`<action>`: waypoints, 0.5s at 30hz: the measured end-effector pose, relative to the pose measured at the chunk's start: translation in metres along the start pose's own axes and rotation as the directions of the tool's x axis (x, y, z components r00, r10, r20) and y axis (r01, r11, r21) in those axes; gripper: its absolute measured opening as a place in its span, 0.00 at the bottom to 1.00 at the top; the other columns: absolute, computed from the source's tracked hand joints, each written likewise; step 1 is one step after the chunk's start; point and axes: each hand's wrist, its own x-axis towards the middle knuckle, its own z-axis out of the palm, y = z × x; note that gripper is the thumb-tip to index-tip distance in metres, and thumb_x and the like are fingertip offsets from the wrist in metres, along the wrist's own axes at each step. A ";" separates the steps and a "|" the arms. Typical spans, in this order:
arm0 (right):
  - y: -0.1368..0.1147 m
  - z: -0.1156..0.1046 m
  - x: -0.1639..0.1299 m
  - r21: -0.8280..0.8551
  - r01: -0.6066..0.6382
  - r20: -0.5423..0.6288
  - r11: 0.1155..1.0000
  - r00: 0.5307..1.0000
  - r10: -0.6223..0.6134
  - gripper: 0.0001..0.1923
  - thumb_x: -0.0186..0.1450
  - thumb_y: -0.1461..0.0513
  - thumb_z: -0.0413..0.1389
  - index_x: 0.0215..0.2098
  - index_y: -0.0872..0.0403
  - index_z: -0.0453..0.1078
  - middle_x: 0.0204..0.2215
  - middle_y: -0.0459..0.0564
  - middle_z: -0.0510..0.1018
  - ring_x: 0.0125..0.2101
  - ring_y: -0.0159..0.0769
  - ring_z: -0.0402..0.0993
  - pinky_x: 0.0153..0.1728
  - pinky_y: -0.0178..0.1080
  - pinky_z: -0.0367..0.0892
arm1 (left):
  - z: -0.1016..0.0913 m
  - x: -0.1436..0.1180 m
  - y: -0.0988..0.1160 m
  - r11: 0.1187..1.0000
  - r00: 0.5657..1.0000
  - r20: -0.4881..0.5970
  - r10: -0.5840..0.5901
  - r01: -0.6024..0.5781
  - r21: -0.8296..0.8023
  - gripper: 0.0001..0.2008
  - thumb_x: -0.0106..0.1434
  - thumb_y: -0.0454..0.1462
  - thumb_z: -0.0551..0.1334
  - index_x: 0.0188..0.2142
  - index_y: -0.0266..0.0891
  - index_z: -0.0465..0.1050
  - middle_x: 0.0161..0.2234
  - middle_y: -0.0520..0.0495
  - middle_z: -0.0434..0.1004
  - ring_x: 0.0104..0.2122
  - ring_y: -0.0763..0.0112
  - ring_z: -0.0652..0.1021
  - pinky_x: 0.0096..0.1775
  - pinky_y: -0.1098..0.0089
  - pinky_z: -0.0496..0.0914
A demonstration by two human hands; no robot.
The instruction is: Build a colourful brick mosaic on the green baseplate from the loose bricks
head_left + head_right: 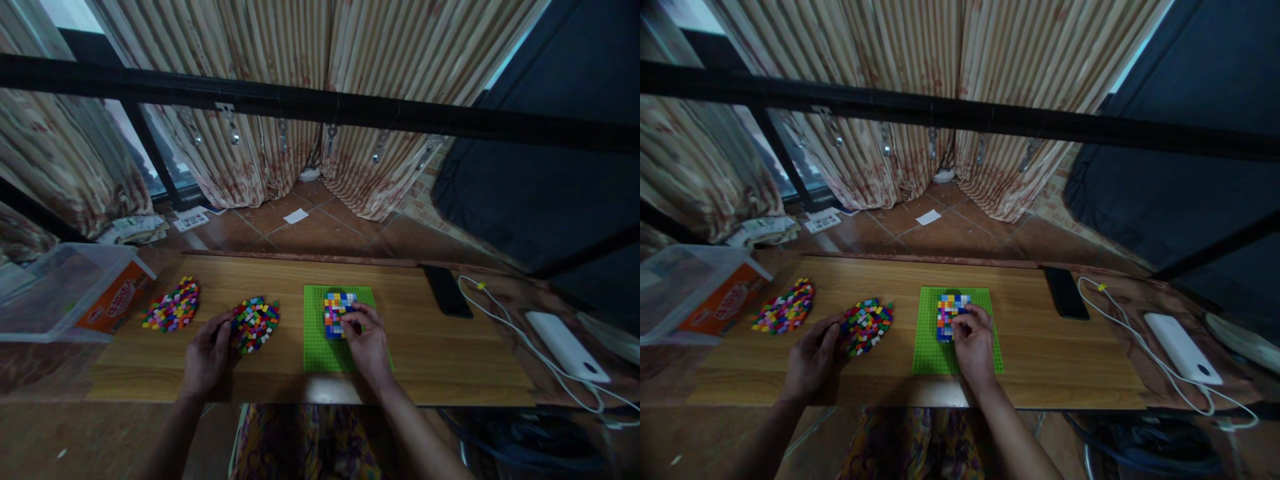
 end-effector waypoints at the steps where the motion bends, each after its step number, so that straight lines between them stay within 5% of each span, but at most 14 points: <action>1: 0.000 0.000 0.000 0.000 -0.003 -0.001 1.000 1.000 0.003 0.05 0.59 0.63 0.56 0.27 0.51 0.74 0.44 0.52 0.72 0.46 0.41 0.67 0.49 0.45 0.62 | 0.000 0.000 0.000 1.000 1.000 -0.001 0.002 -0.002 0.000 0.18 0.63 0.47 0.53 0.43 0.39 0.73 0.44 0.44 0.78 0.45 0.63 0.76 0.49 0.64 0.70; 10: 0.010 -0.007 0.001 -0.005 0.075 0.042 0.997 0.996 -0.075 0.07 0.60 0.58 0.57 0.30 0.51 0.75 0.43 0.52 0.73 0.45 0.42 0.69 0.49 0.47 0.62 | 0.002 -0.003 0.004 0.999 0.999 -0.027 0.030 -0.031 -0.021 0.19 0.63 0.47 0.53 0.43 0.39 0.74 0.42 0.43 0.78 0.43 0.63 0.77 0.48 0.64 0.71; 15: -0.013 -0.006 -0.007 -0.100 0.238 0.024 0.966 0.971 -0.237 0.08 0.64 0.58 0.54 0.33 0.50 0.75 0.41 0.51 0.75 0.44 0.41 0.69 0.47 0.46 0.64 | 0.003 -0.004 0.004 0.999 0.999 -0.036 0.010 -0.012 -0.048 0.18 0.64 0.46 0.53 0.43 0.39 0.74 0.43 0.43 0.78 0.44 0.63 0.77 0.49 0.63 0.70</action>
